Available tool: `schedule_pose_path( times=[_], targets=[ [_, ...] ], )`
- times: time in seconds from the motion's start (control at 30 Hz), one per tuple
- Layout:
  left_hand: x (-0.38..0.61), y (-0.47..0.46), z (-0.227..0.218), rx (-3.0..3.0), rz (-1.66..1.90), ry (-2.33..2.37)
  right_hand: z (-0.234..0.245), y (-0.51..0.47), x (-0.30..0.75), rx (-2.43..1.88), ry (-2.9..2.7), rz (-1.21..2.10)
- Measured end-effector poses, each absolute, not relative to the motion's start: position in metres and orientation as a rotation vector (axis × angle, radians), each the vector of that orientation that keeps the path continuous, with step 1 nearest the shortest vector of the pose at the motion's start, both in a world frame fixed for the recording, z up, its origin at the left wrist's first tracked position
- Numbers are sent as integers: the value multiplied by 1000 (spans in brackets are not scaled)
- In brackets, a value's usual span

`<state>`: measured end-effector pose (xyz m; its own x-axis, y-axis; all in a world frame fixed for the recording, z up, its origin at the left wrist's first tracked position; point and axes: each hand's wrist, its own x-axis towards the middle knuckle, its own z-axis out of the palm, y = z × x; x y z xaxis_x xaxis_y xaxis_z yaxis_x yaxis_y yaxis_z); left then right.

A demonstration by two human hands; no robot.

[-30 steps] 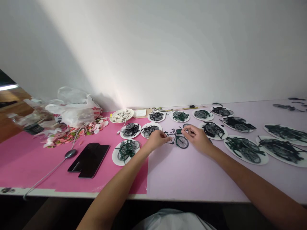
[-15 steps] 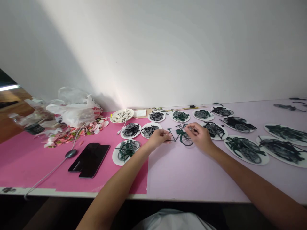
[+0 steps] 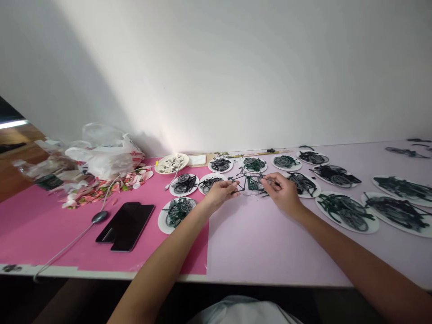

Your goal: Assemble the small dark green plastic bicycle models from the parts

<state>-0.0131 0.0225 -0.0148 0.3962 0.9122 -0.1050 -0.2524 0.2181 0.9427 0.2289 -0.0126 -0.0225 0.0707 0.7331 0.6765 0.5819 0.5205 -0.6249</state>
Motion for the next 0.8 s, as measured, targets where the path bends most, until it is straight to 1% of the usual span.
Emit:
schedule_pose_path(
  times=[0.3,0.47,0.6,0.8],
  targets=[
    [-7,16,-13,986,1066,695,-21,-14,229,-1157,-1638,197],
    [2,16,-25,1081,1168,702,-26,-13,227,-1197,-1667,311],
    [5,12,-28,1105,1147,658,-28,-14,224,-1211,-1672,365],
    [10,5,-27,1272,1181,791,-21,-19,219,-1211,-1675,442]
  ],
)
